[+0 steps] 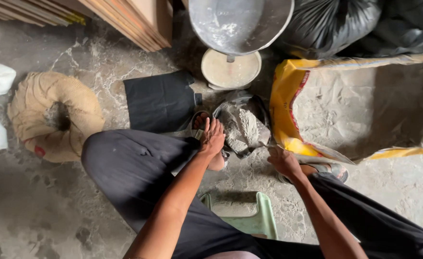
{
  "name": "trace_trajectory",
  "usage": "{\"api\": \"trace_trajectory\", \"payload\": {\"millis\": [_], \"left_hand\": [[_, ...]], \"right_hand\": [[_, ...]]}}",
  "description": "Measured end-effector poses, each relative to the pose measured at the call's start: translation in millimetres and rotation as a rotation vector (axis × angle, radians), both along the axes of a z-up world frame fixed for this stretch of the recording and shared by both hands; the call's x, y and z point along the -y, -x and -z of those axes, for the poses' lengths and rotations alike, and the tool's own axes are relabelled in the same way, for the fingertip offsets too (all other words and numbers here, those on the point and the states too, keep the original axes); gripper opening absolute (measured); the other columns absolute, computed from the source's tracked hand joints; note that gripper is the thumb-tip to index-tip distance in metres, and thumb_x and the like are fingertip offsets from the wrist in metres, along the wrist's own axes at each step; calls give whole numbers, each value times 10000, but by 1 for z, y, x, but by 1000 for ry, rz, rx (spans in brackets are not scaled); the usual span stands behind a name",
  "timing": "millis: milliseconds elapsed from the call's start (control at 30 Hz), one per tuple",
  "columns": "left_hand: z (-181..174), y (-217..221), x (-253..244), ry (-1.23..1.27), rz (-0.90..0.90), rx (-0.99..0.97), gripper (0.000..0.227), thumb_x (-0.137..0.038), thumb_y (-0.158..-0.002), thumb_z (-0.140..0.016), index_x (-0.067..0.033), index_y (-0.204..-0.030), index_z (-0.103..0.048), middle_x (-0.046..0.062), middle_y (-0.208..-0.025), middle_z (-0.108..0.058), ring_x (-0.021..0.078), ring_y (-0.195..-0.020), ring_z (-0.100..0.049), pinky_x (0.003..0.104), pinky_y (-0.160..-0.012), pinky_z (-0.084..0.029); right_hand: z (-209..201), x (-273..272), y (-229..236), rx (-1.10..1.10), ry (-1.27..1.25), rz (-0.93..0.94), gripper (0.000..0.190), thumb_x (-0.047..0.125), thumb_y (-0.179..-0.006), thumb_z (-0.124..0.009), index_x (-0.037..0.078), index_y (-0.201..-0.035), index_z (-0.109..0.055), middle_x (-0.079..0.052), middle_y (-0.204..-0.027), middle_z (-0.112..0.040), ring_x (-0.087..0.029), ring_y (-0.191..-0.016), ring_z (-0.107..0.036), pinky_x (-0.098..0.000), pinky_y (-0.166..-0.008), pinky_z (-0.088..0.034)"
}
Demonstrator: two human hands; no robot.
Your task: The person scoops a gray powder from a large yellow bag using a trowel and places it into a smaller container on the floor, while using their other hand to hold the container steady.
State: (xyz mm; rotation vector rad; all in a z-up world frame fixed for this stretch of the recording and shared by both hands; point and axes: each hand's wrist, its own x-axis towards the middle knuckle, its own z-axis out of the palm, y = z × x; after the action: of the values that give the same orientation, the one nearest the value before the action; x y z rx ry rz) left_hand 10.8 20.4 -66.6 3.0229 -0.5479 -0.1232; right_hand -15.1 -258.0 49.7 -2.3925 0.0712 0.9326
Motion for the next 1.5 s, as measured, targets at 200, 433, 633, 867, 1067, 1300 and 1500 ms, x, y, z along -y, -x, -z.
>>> {"api": "trace_trajectory", "payload": {"millis": [200, 433, 633, 867, 1067, 1300, 1500], "left_hand": [[-20, 3, 9, 4, -26, -129, 515, -315, -844, -492, 70, -1187, -486, 236, -1259, -484, 352, -1282, -333, 524, -1127, -65], [-18, 3, 9, 24, -34, -99, 494, -296, -831, -503, 74, -1159, -506, 232, -1231, -506, 347, -1269, -353, 516, -1129, -79], [-9, 4, 12, 0, -38, -151, 497, -278, -837, -497, 74, -1187, -479, 230, -1267, -483, 341, -1291, -329, 516, -1136, -56], [-12, 2, 11, -66, -8, -187, 470, -265, -846, -467, 42, -1202, -472, 217, -1304, -456, 330, -1311, -299, 524, -1136, -51], [-40, -2, 12, -293, 7, -269, 440, -292, -882, -446, -18, -1222, -504, 174, -1386, -380, 311, -1349, -212, 536, -1132, -13], [-48, 3, 8, -308, 52, -189, 450, -283, -880, -457, 0, -1229, -485, 180, -1364, -413, 309, -1332, -262, 525, -1131, -70], [-41, 3, 6, -249, 82, -159, 452, -280, -893, -402, 28, -1210, -492, 208, -1347, -420, 339, -1326, -259, 540, -1127, -40]], "right_hand": [[76, -33, 14, -131, 141, 53, 417, 381, -769, -554, 234, -1127, -399, -156, -911, -643, -340, -885, -640, -484, -770, -500], [42, -63, 18, -61, 99, -61, 580, 174, -745, -494, 35, -1279, -316, -243, -1093, -536, -456, -887, -609, -550, -770, -490], [-26, -93, 18, -76, 325, -82, 633, 17, -791, -406, 47, -1402, -241, -252, -1254, -420, -410, -955, -609, -450, -779, -542], [-20, -88, 37, 19, 319, -76, 572, 29, -835, -446, 46, -1375, -259, -182, -1150, -459, -379, -959, -595, -431, -770, -546], [-15, -102, 48, -36, 369, -163, 627, -8, -828, -426, 37, -1419, -222, -245, -1228, -421, -342, -1012, -580, -376, -788, -561], [-62, -112, 43, -98, 300, -125, 634, -13, -802, -442, 49, -1405, -257, -237, -1324, -372, -374, -1049, -565, -437, -803, -539], [-3, -74, 38, -10, 310, 0, 659, -10, -719, -495, 84, -1347, -319, -177, -1096, -480, -401, -820, -637, -464, -660, -552]]}}
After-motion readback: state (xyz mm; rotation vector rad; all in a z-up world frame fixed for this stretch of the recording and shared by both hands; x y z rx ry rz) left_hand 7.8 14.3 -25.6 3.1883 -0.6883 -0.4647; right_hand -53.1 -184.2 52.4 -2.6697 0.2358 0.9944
